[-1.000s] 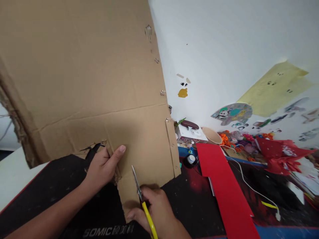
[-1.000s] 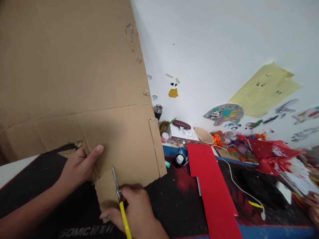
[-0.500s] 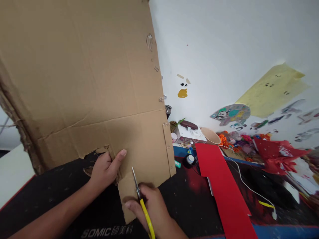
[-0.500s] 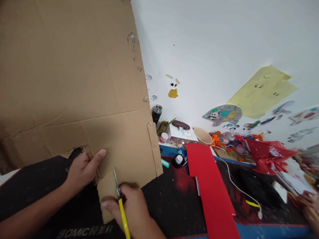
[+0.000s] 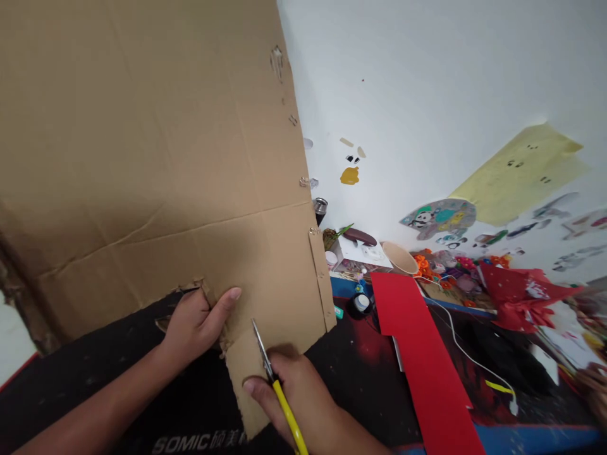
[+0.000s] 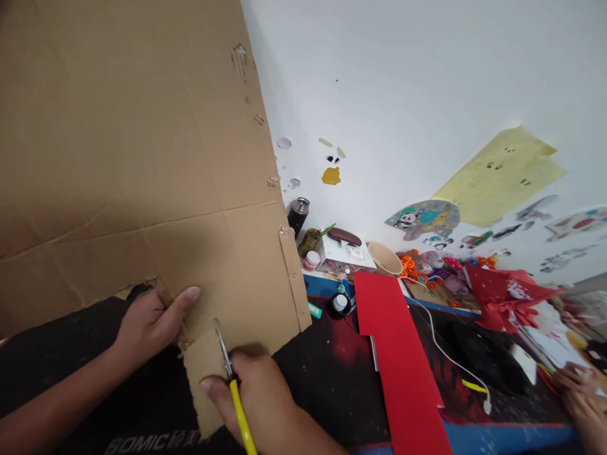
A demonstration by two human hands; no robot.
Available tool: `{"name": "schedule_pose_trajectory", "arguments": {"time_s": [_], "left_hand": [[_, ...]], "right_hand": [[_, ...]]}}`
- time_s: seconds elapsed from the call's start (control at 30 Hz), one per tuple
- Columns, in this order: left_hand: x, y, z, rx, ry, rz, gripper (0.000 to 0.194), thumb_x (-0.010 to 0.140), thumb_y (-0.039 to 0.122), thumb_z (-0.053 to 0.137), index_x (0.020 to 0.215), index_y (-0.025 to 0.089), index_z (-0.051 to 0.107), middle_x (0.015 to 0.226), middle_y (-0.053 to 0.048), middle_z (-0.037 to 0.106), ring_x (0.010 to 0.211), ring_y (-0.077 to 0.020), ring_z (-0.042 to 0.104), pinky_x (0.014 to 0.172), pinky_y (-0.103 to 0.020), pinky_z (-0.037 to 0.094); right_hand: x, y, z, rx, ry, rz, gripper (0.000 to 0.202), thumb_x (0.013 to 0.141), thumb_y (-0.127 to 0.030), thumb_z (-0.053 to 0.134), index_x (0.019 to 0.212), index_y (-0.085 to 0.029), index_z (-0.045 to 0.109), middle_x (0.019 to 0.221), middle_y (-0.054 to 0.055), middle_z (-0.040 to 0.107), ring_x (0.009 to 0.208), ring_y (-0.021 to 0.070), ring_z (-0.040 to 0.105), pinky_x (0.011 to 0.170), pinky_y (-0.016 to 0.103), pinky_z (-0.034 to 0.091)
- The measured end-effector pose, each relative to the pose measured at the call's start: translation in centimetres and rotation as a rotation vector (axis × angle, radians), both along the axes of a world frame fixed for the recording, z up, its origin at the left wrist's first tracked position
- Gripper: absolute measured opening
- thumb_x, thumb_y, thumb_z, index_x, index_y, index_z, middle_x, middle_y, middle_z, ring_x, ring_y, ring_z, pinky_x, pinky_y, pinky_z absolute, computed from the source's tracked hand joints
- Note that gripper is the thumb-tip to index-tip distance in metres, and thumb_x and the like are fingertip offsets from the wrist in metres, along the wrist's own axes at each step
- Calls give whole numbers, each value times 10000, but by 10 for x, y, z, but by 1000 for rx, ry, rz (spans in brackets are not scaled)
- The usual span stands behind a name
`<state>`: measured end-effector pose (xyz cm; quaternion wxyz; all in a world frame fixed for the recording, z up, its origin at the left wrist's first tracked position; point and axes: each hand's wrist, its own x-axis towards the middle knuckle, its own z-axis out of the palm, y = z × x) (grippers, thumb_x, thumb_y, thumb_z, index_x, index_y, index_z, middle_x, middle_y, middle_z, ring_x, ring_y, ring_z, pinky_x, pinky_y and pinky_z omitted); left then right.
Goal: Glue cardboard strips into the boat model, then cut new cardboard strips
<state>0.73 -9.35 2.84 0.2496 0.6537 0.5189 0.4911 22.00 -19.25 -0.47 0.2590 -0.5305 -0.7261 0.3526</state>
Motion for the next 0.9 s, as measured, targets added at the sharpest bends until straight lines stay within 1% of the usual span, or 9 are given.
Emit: {"name": "schedule_pose_trajectory", "arguments": {"time_s": [0.07,0.13,0.3,0.37,0.5,0.57,0.67,0.77,0.9], "left_hand": [[-1,0,-2,-3,-4,-5,358,872,493,578,599,262,591,536,-28,647,506,-227,628,530,-328,519],[-1,0,-5,-43,-46,-19,371,872,515,592,604,258,604,570,-38,681,538,-236,660,551,-330,541],[-2,2,-17,-217,-266,-8,416,871,625,659,811,223,742,833,-89,826,734,-287,757,638,-348,617],[-3,2,-19,-234,-279,1,430,858,640,671,818,218,747,826,-93,822,721,-284,746,618,-344,610],[-5,1,-13,-187,-159,50,432,842,653,649,718,241,693,611,-46,701,544,-239,632,481,-310,518],[-7,1,-7,-135,-107,73,424,845,653,637,701,256,675,580,-36,672,553,-246,639,511,-314,541],[-8,1,0,-86,-101,47,415,846,657,649,747,258,703,626,-44,706,664,-283,711,633,-343,617],[-9,1,0,-137,-156,-7,456,842,683,661,781,237,731,690,-61,753,656,-277,711,587,-341,611],[-11,-2,-5,-211,-188,-68,489,875,681,646,804,210,760,750,-73,791,646,-258,714,553,-319,589]], "right_hand": [[0,0,0,-9,-11,3,295,1019,-480,716,880,-221,723,811,33,729,716,191,642,656,275,485],[-3,0,-3,-5,-27,-9,305,1019,-492,709,876,-223,713,784,30,719,690,187,634,628,271,470],[-13,-3,-14,47,-38,-58,280,961,-435,710,789,-230,628,764,30,704,682,182,617,618,280,427],[-15,-4,-19,60,-29,-80,275,927,-416,707,755,-236,588,747,29,694,670,185,612,608,287,416],[-13,-3,-24,82,-67,-134,293,898,-427,737,742,-244,569,723,22,673,680,195,626,626,290,447],[-11,-1,-23,69,-72,-105,285,924,-434,732,769,-241,590,743,23,688,683,190,635,635,283,465],[-10,-1,-24,57,-64,-81,279,942,-442,725,790,-241,605,777,36,720,689,195,656,648,281,490],[-11,-7,-31,79,-52,-93,265,945,-452,723,813,-241,632,795,51,737,732,217,684,690,295,515],[-17,-15,-35,77,7,-104,260,971,-446,698,830,-236,639,780,42,737,711,204,680,656,280,486]]}}
